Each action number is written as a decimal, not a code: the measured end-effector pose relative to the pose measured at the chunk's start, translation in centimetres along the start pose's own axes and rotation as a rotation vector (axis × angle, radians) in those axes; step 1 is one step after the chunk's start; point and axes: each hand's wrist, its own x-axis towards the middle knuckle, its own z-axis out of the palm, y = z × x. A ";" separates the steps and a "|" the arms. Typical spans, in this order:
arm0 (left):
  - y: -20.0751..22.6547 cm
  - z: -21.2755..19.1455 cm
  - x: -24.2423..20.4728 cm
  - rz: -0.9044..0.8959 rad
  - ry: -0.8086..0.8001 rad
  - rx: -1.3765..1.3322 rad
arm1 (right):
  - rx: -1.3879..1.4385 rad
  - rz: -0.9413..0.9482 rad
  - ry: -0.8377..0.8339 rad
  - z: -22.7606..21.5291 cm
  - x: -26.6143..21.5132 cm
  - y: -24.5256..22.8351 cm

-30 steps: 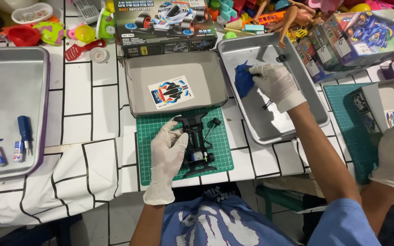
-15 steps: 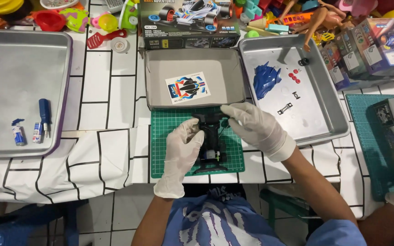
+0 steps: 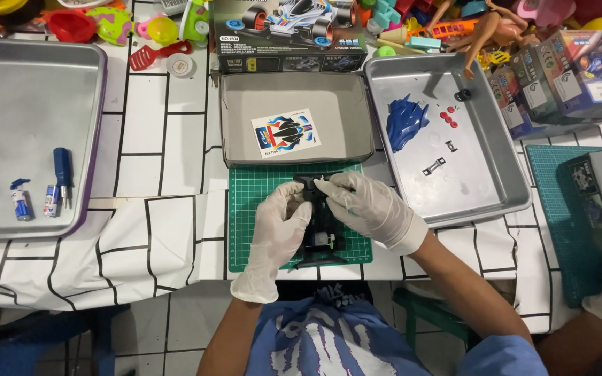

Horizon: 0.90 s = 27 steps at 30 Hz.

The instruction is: The person assembles a blue toy car on a green cutting mat. They attach the blue body shell to the black chassis, then insert and secure four red wheels onto the axles using a small screwdriver.

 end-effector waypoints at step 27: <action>-0.6 -0.4 -0.3 0.064 0.035 0.037 | 0.862 1.202 -0.177 -0.5 0.0 -0.5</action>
